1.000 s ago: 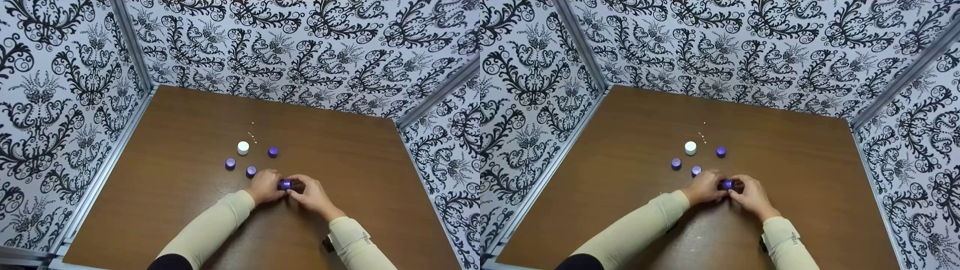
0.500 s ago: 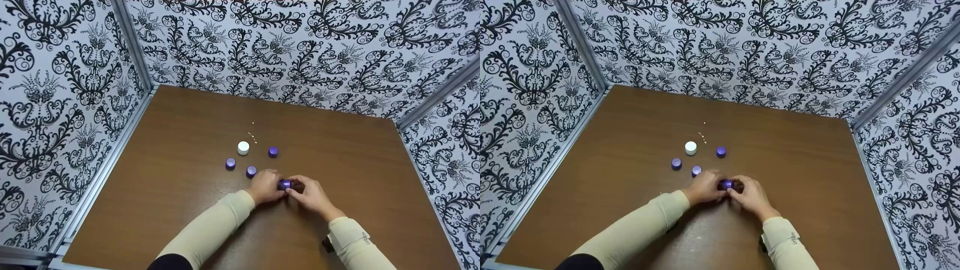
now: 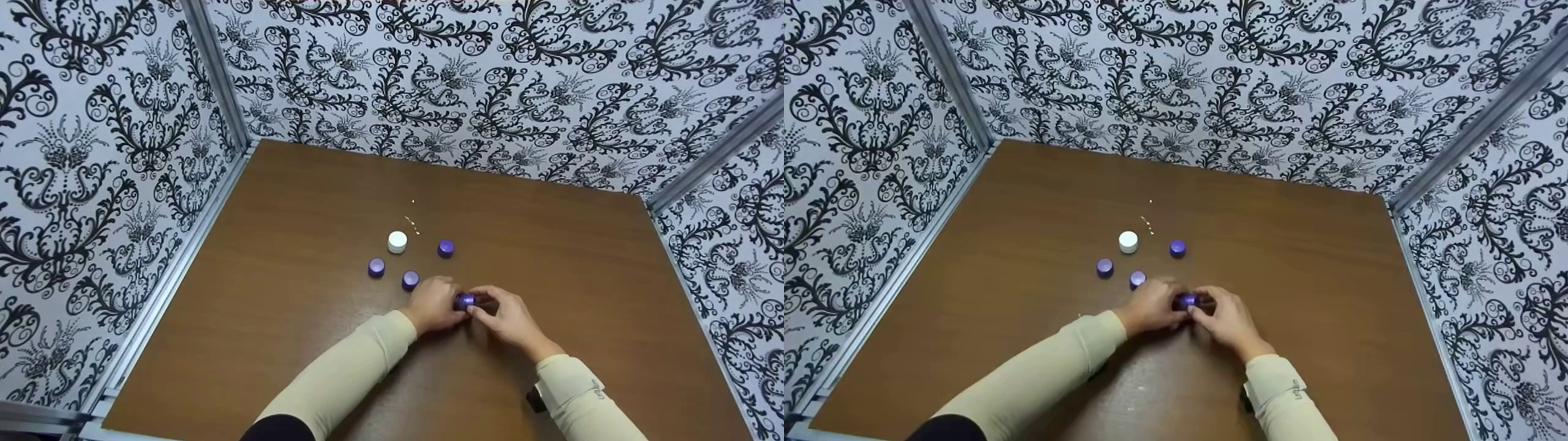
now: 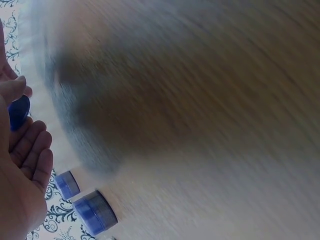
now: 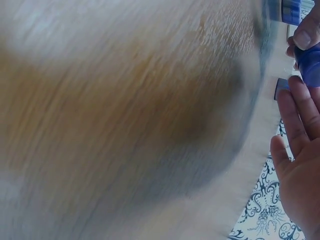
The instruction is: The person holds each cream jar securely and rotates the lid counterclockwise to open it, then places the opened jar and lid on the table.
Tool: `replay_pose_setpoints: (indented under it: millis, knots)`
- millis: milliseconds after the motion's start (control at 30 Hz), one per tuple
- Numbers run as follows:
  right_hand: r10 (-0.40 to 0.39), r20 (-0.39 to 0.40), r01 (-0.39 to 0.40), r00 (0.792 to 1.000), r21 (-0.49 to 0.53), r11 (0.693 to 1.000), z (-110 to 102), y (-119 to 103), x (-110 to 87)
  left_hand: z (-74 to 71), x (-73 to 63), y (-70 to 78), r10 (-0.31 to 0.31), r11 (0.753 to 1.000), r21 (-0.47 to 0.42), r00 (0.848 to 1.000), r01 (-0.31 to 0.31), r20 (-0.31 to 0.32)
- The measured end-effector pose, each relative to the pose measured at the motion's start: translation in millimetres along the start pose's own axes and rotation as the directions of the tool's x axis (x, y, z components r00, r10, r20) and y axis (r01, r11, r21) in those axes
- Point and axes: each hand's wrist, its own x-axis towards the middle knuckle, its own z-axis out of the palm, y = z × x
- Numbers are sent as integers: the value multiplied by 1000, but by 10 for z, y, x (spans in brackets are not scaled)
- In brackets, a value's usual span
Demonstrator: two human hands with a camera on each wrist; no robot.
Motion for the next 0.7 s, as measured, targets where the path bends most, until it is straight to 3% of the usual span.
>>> replay_pose_setpoints:
  millis: [700]
  knots:
    - [-29,-31,29,999,-9,1000,18,-28,-26,-3,-34,20,-4,1000,15,1000,3,4]
